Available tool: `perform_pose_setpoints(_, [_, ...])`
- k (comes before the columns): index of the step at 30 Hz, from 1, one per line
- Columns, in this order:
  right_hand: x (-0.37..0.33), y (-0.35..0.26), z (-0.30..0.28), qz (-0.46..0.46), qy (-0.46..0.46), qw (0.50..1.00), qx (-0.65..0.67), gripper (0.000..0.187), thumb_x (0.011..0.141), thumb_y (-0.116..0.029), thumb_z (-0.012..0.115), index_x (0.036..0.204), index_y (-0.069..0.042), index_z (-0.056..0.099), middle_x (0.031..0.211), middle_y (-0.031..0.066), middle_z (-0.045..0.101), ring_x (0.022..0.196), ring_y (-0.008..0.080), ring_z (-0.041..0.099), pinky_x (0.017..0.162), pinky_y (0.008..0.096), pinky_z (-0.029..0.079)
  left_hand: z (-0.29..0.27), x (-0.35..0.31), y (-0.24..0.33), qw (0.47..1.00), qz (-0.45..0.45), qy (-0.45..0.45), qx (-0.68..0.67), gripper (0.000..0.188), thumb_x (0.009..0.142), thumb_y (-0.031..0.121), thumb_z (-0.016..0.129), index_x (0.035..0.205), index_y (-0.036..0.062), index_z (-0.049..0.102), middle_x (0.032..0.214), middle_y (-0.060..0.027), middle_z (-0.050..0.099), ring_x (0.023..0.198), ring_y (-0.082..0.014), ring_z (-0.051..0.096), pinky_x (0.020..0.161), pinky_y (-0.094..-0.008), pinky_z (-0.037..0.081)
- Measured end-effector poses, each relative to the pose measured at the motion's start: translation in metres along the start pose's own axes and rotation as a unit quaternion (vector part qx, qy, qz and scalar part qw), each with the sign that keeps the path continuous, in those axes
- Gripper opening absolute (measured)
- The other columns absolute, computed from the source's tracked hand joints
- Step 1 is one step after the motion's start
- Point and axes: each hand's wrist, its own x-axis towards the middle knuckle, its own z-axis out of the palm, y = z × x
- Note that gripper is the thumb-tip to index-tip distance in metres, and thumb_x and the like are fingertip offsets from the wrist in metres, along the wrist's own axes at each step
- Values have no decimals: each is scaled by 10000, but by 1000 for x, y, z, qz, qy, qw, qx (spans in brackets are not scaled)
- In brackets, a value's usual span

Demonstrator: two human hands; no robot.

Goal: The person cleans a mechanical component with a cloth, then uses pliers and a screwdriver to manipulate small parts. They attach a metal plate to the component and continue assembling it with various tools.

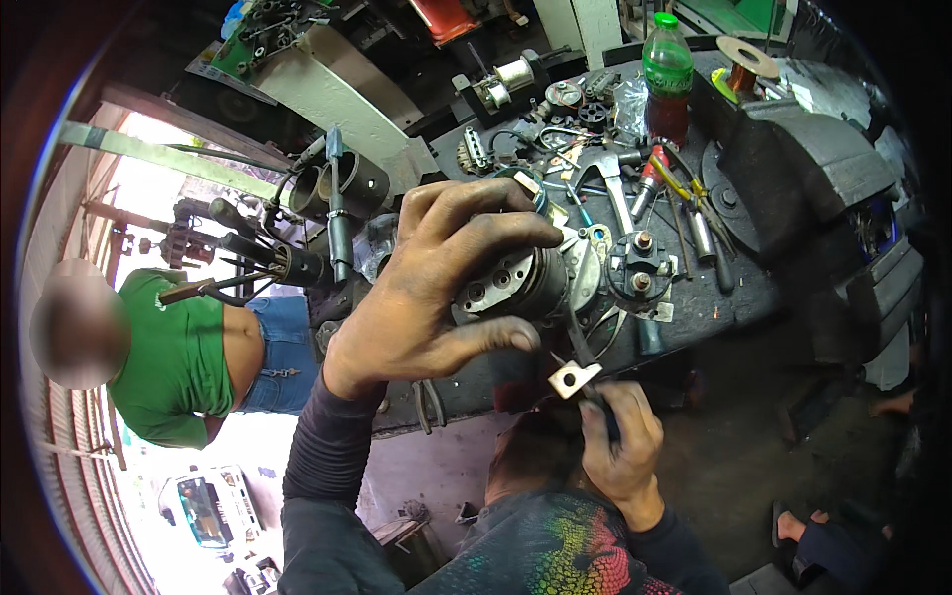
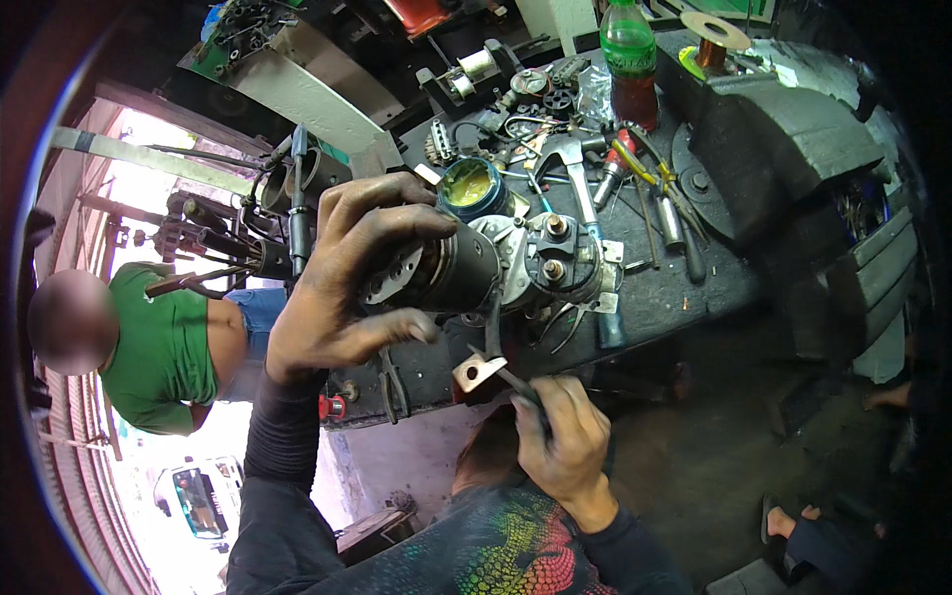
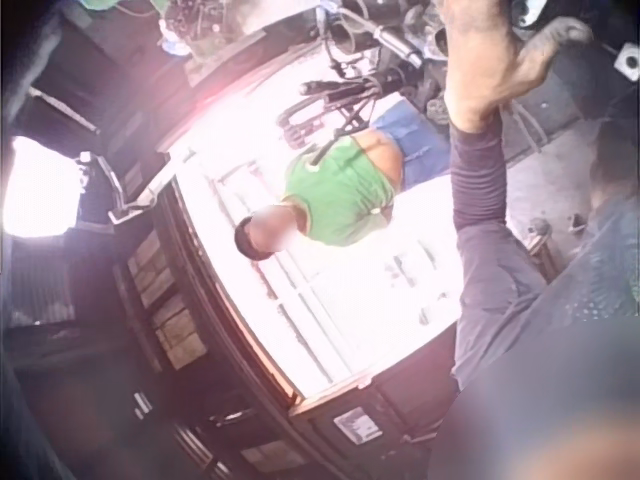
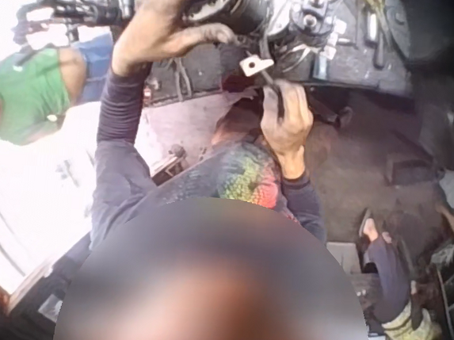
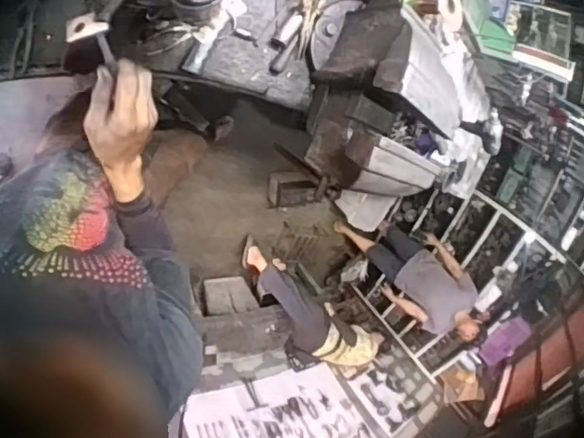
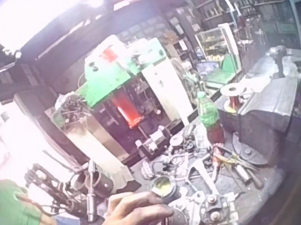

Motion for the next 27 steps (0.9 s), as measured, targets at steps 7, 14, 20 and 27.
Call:
perform_pose_setpoints(7, [-3, -11, -67, 134, 101, 973, 160, 211, 1028, -33, 609, 1203, 73, 662, 989, 110, 680, 764, 137, 598, 671, 271, 492, 20, 0, 16, 993, 16, 84, 77, 551, 856, 202, 784, 1384, 119, 653, 1431, -154, 575, 1318, -409, 490, 1139, -503, 402])
perform_pose_setpoints(14, [38, 0, -73, 126, 129, 983, 30, 499, 899, -117, 851, 1336, -15, 633, 941, -23, 560, 731, 33, 477, 670, 187, 419, 0, -8, 13, 995, -10, 38, -90, 672, 932, 392, 710, 1492, 59, 547, 1496, -185, 503, 1400, -377, 450, 1195, -484, 348])
perform_pose_setpoints(20, [63, 31, -17, -41, 156, 983, -91, 578, 786, -221, 937, 1226, 10, 642, 1037, 144, 628, 929, 318, 622, 833, 426, 514, 58, -4, -49, 747, -137, 217, -614, 648, 1080, 460, 521, 1486, -44, 489, 1491, -186, 568, 1268, -291, 627, 1125, -407, 460])
perform_pose_setpoints(27, [132, 55, -15, -67, 155, 981, -101, 263, 865, -73, 811, 1102, -16, 714, 1040, 151, 666, 970, 338, 670, 830, 414, 530, 139, -50, -25, 678, -262, 308, -614, 691, 1004, 262, 652, 1580, 8, 367, 1450, -159, 598, 1315, -254, 601, 1128, -393, 478])
